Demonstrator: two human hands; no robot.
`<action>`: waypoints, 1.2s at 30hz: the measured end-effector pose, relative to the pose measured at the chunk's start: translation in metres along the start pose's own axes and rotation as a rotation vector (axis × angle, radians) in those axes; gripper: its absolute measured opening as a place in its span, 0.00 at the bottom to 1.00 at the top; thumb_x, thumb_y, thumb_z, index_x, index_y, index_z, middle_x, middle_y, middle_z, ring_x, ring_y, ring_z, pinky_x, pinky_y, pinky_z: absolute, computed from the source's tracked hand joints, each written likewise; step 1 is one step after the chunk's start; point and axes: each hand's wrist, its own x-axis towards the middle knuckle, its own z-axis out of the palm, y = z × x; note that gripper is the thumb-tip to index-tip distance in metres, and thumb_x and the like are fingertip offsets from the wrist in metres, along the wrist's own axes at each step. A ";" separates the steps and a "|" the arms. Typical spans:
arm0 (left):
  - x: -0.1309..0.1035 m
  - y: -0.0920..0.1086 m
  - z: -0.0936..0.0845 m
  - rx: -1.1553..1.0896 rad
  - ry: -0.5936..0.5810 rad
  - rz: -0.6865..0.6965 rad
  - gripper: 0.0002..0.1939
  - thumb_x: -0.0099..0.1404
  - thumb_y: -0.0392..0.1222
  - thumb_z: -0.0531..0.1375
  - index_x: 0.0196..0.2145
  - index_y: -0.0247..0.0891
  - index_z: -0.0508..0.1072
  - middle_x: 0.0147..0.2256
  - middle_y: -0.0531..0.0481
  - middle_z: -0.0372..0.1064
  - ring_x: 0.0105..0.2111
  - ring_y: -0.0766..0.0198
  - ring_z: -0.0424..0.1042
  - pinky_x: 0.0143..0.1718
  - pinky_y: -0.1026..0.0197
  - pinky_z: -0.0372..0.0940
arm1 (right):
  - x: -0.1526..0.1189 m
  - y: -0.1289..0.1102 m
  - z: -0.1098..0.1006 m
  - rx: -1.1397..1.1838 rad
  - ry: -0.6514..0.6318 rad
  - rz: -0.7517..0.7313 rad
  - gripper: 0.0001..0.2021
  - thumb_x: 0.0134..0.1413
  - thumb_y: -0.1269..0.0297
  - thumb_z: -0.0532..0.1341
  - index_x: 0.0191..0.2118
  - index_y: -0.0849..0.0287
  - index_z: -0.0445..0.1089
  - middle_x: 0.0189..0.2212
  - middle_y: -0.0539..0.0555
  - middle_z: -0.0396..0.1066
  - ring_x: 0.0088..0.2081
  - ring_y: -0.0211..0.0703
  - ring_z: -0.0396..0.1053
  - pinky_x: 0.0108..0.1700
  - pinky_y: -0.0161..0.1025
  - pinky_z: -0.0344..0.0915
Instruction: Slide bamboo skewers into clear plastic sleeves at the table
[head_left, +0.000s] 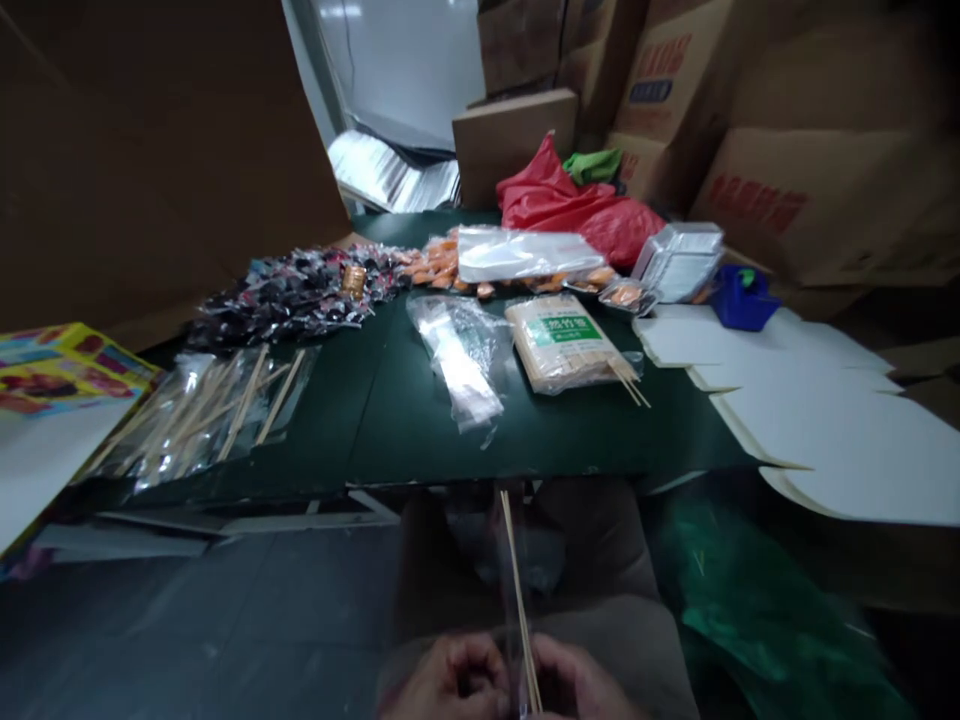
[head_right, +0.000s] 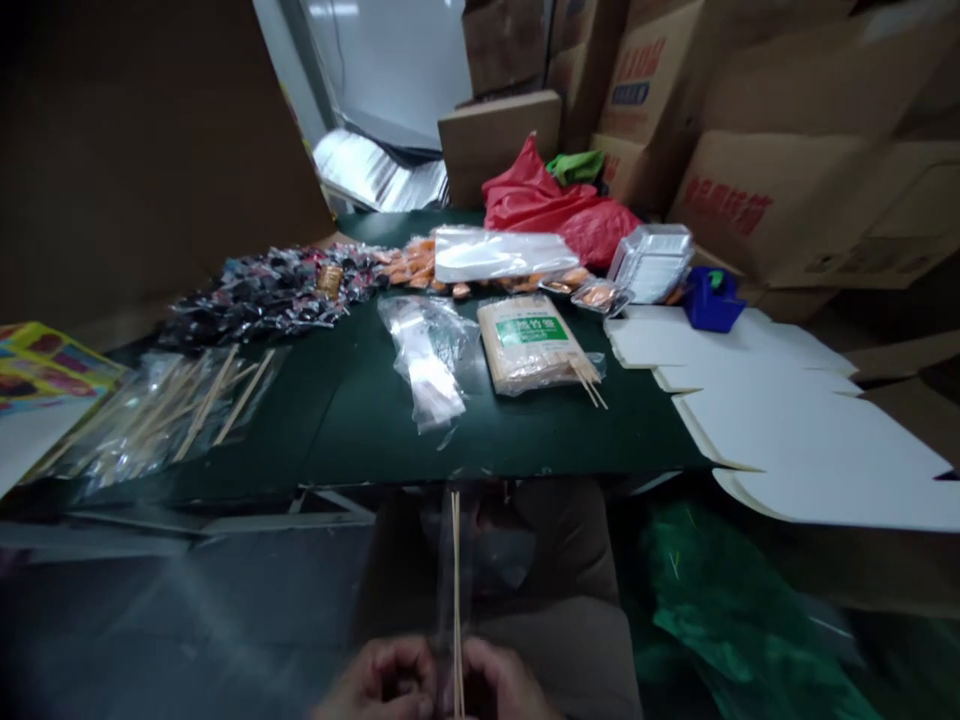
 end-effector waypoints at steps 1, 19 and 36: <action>-0.005 0.000 0.001 0.025 -0.004 -0.014 0.16 0.48 0.49 0.65 0.23 0.35 0.66 0.21 0.56 0.58 0.22 0.72 0.53 0.24 0.67 0.49 | -0.003 -0.004 0.000 -0.025 -0.020 0.006 0.16 0.40 0.53 0.67 0.30 0.60 0.69 0.31 0.52 0.70 0.38 0.45 0.68 0.43 0.39 0.61; -0.083 0.096 -0.058 0.681 -0.072 -0.067 0.05 0.56 0.36 0.55 0.24 0.37 0.60 0.21 0.58 0.58 0.22 0.71 0.56 0.23 0.68 0.50 | 0.056 -0.100 0.038 -0.581 -0.355 -0.571 0.18 0.55 0.61 0.60 0.50 0.61 0.68 0.47 0.56 0.70 0.48 0.44 0.67 0.50 0.40 0.62; -0.073 0.166 -0.050 1.199 -0.085 0.199 0.05 0.57 0.33 0.54 0.29 0.37 0.69 0.22 0.58 0.59 0.22 0.72 0.54 0.22 0.70 0.48 | 0.060 -0.092 0.046 -0.117 -0.267 -0.462 0.10 0.50 0.62 0.64 0.38 0.62 0.71 0.32 0.50 0.70 0.35 0.38 0.67 0.40 0.36 0.62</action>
